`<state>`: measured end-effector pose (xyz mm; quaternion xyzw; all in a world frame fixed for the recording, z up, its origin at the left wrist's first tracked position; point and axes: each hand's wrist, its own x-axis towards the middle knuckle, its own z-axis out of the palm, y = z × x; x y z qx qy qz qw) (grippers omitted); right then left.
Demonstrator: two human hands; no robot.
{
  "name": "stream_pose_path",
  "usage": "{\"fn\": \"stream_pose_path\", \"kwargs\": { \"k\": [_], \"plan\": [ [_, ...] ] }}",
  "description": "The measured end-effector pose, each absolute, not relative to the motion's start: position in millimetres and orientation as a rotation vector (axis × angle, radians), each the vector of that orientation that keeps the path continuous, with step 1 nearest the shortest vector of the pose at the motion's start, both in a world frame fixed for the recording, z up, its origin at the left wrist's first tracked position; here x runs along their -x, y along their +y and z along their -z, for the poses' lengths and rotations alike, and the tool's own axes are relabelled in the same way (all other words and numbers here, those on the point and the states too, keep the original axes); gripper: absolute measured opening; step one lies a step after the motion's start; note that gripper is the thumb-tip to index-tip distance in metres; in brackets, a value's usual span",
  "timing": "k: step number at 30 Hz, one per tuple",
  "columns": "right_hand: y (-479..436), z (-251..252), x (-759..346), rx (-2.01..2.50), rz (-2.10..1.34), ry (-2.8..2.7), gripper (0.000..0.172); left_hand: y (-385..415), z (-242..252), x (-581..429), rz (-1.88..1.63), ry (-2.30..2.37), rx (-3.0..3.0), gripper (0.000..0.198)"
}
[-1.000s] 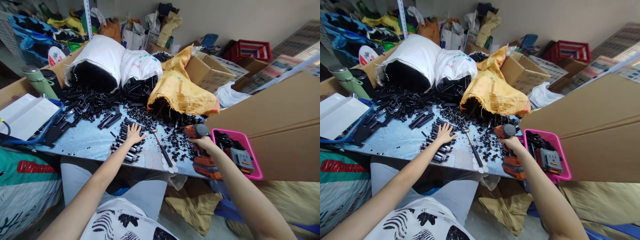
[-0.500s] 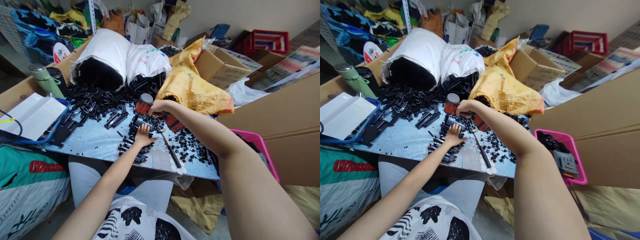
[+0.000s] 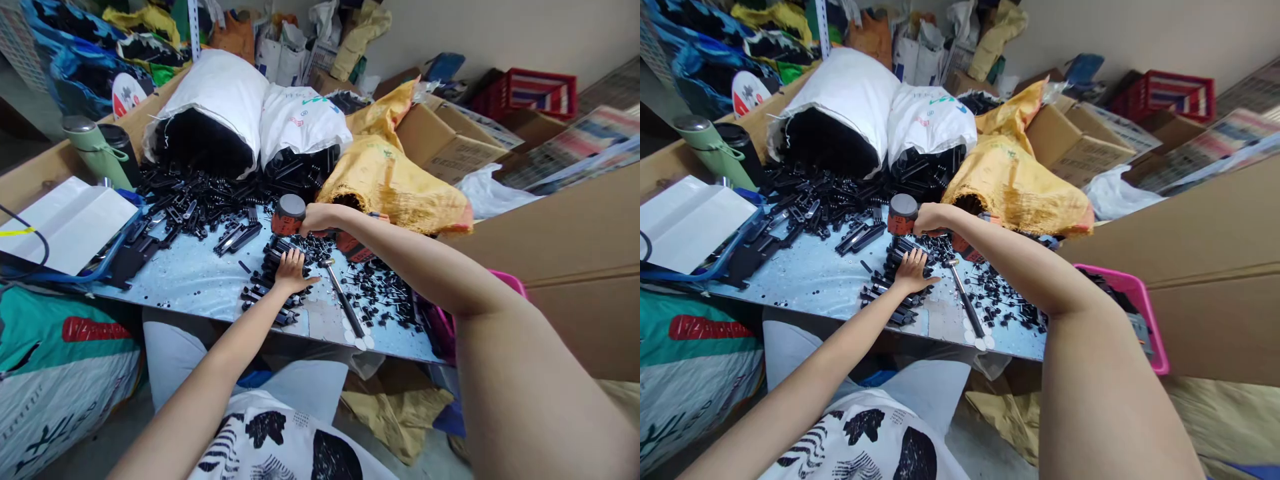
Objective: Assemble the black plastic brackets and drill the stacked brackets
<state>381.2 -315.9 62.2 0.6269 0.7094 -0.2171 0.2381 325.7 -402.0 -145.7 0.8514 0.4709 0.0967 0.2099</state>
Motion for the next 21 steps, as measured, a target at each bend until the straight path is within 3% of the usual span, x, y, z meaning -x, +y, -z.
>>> {"fn": "stream_pose_path", "kwargs": {
  "k": [9,21],
  "plan": [
    [-334,-55,-361,-1.612,0.551,1.938,0.019,-403,141,-323,-0.248,1.317,-2.364,0.096],
    [-386,-54,-354,-1.555,0.544,1.973,0.023,-485,142,-274,-0.258,1.169,-2.459,0.096]
  ]
}}
